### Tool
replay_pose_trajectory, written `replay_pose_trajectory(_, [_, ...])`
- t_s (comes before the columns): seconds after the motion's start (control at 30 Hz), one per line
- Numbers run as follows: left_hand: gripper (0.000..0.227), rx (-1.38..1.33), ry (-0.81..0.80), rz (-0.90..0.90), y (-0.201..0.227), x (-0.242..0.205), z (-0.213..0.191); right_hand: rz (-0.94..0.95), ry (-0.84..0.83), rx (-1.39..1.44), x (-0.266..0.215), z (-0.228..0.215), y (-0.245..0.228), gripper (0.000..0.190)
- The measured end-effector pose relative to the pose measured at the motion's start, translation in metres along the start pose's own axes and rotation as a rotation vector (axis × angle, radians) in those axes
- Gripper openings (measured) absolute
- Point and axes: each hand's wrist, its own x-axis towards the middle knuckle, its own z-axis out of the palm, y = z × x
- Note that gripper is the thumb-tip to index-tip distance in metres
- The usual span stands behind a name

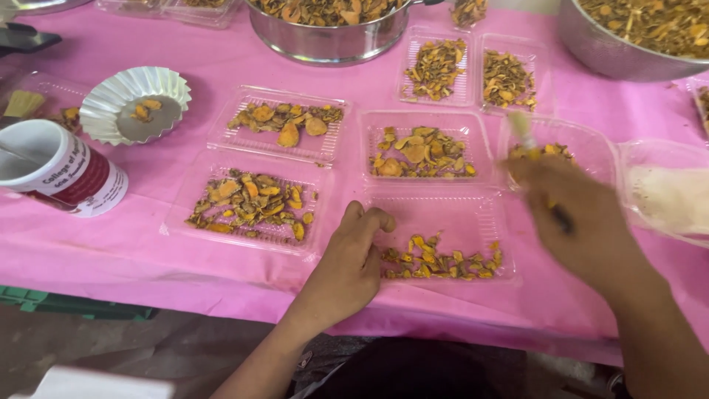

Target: Cleaning dried herbal ingredients, likely turmeric or ginger, using a small paintbrush to remove dust or debris from individual pieces.

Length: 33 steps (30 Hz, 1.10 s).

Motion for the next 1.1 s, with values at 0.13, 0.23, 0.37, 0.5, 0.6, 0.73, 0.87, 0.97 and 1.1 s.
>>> replay_pose_trajectory(0.13, [0.043,0.059,0.05,0.103,-0.013,0.001,0.003,0.022,-0.327,0.192,-0.002,0.022,-0.042,0.033])
replay_pose_trajectory(0.23, [0.036,0.065,0.065,0.099,-0.011,0.002,0.004,-0.016,-0.431,0.093,0.005,0.037,-0.053,0.021])
replay_pose_trajectory(0.37, [0.033,0.061,0.06,0.051,-0.003,0.001,0.002,-0.05,-0.434,-0.06,0.003,0.057,-0.049,0.02])
replay_pose_trajectory(0.5, [0.025,0.075,0.073,0.066,0.0,0.0,0.002,0.017,-0.439,-0.085,0.0,0.061,-0.053,0.018])
replay_pose_trajectory(0.6, [0.016,0.074,0.085,0.125,0.001,0.0,0.002,-0.003,-0.264,0.082,0.0,0.053,-0.067,0.01])
replay_pose_trajectory(0.73, [0.007,0.047,0.018,0.174,0.01,-0.008,-0.003,-0.095,0.127,0.243,-0.001,0.059,-0.09,0.006])
replay_pose_trajectory(0.87, [0.005,0.06,0.126,0.356,0.005,-0.009,-0.004,-0.181,0.193,0.18,-0.01,0.077,-0.09,0.007])
replay_pose_trajectory(0.97, [0.013,-0.145,0.074,0.279,0.008,-0.009,-0.008,-0.408,0.307,-0.097,-0.017,0.081,-0.08,0.017])
replay_pose_trajectory(1.1, [0.018,-0.427,-0.078,0.152,-0.001,-0.006,-0.006,-0.488,0.173,-0.142,-0.016,0.07,-0.068,0.031])
